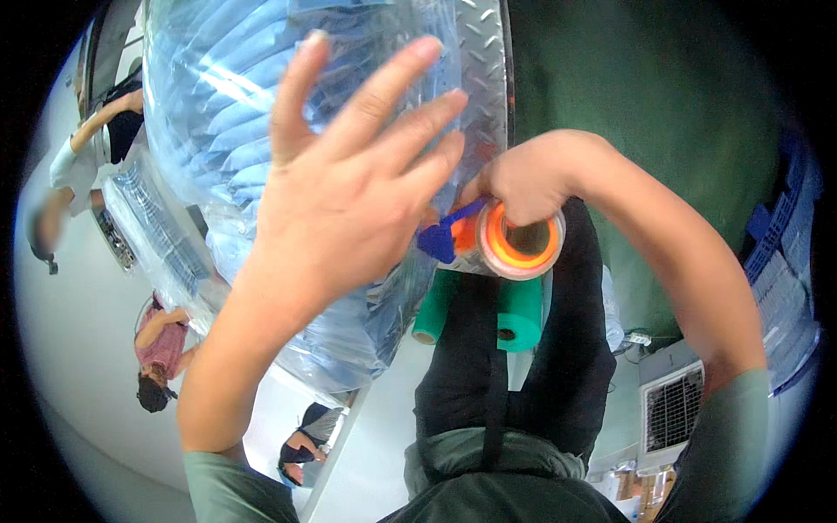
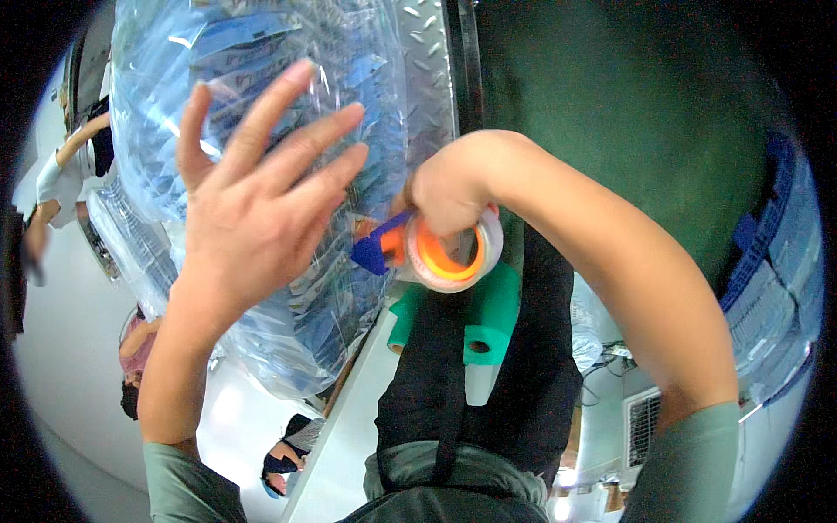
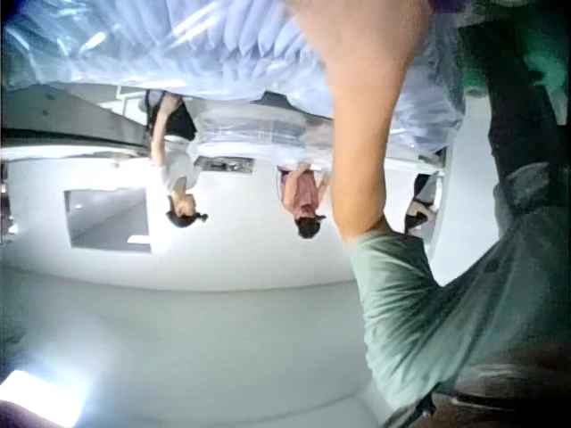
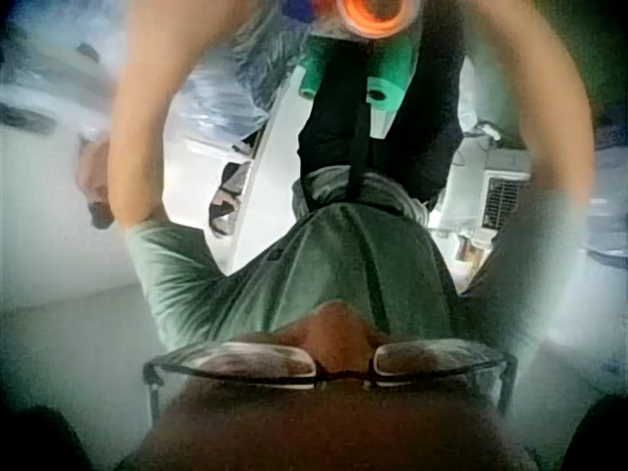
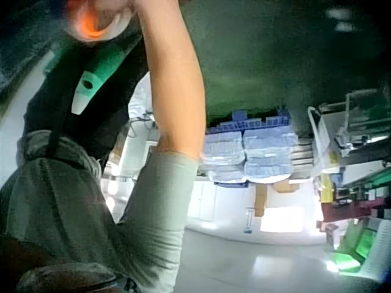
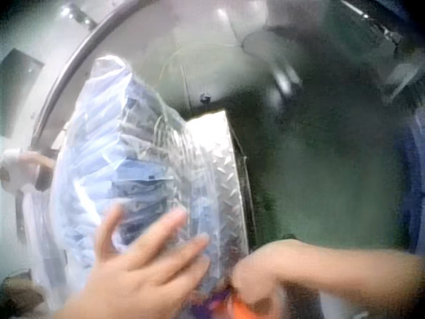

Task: The person wraps a stack of items in a large plastic bag, seals the bag with tape using a dispenser, and places the package onto a pallet.

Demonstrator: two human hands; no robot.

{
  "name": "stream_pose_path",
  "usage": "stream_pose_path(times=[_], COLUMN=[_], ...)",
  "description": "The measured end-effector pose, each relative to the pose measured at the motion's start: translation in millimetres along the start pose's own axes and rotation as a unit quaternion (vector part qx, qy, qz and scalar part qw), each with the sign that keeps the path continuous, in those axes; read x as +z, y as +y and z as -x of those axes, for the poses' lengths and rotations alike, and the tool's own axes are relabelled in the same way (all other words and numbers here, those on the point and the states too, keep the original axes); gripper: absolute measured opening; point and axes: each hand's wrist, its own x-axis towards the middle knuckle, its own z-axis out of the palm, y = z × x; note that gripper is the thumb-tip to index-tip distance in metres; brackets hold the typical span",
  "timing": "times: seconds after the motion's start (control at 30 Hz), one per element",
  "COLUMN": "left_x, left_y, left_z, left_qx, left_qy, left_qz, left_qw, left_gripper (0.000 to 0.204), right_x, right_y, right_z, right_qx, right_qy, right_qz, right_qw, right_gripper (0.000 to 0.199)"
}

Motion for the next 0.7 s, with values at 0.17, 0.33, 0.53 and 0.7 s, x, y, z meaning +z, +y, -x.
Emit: stream_pose_path(times=[0.17,0.33,0.53,0.7], left_x=[14.8,14.0,-8.2,-158.5], left_y=[30.9,66.7,117.2,204.7], left_z=[-1.5,32.0,70.7,41.7], left_qx=[0.177,0.235,0.039,-0.069], left_qy=[-0.306,-0.417,-0.481,-0.027], left_qz=[-0.2,-0.251,0.329,0.708], left_qw=[0.914,0.841,0.812,0.702], left_gripper=[0.045,0.06,0.055,0.102], right_x=[70.6,155.3,253.3,270.8], right_y=[15.4,23.6,-34.5,-113.3], right_z=[-23.4,95.7,189.9,207.1], right_qx=[0.042,-0.04,-0.127,-0.125], right_qy=[-0.14,0.073,0.392,0.621], right_qz=[0.052,-0.325,-0.744,-0.643], right_qw=[0.988,0.942,0.526,0.43], right_gripper=[0.062,0.069,0.038,0.063])
